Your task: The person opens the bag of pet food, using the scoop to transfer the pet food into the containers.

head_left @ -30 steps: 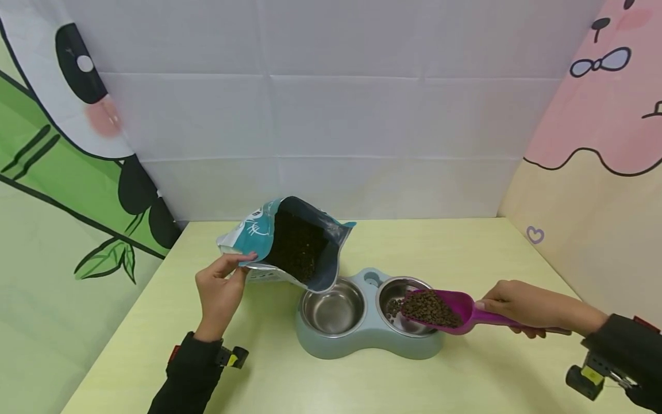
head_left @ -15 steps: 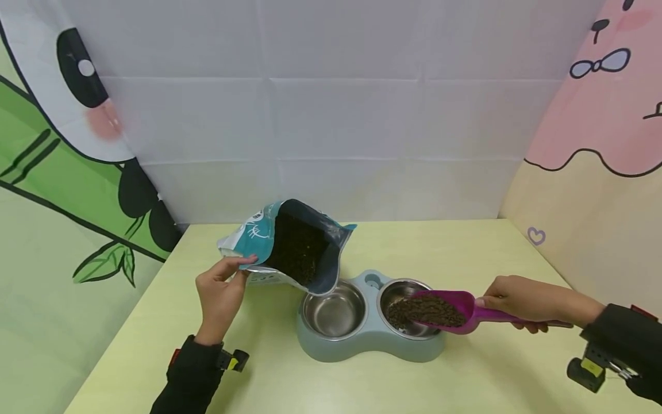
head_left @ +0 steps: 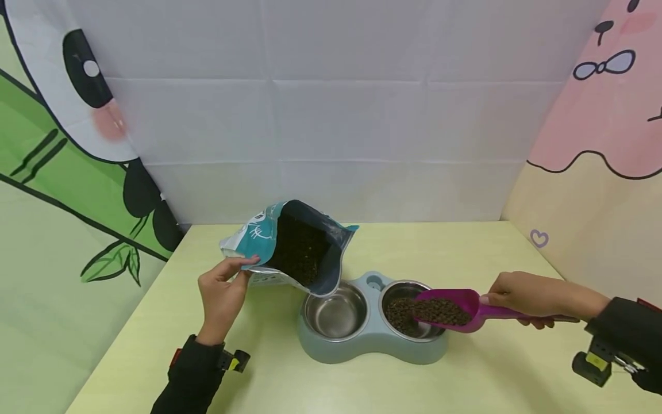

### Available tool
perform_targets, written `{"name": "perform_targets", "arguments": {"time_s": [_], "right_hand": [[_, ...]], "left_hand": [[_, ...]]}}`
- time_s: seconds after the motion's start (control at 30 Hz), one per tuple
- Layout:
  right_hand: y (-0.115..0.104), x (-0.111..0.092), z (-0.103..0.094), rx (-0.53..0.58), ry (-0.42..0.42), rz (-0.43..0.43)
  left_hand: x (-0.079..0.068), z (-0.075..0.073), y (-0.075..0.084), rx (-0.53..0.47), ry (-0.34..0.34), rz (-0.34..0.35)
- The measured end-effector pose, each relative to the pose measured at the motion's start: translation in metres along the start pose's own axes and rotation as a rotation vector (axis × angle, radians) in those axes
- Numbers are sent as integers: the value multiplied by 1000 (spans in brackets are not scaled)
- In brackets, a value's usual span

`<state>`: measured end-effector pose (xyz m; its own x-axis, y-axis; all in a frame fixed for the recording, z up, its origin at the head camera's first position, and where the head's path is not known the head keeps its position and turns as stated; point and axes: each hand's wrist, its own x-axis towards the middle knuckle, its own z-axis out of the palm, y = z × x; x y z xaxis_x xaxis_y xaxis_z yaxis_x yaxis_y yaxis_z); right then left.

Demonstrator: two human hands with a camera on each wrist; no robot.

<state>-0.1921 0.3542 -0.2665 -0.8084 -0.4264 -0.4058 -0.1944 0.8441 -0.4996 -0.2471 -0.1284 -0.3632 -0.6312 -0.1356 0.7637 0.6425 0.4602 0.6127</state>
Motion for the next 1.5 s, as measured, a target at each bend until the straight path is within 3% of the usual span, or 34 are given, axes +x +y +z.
{"name": "perform_targets", "arguments": {"time_s": [0.87,1.5], "right_hand": [[-19,4,-23,-155,-18,141],[-55,5,-33,-290,8,99]], "left_hand": [[1,1,0,-30,12,16],[0,0,-2,-14,14,20]]}}
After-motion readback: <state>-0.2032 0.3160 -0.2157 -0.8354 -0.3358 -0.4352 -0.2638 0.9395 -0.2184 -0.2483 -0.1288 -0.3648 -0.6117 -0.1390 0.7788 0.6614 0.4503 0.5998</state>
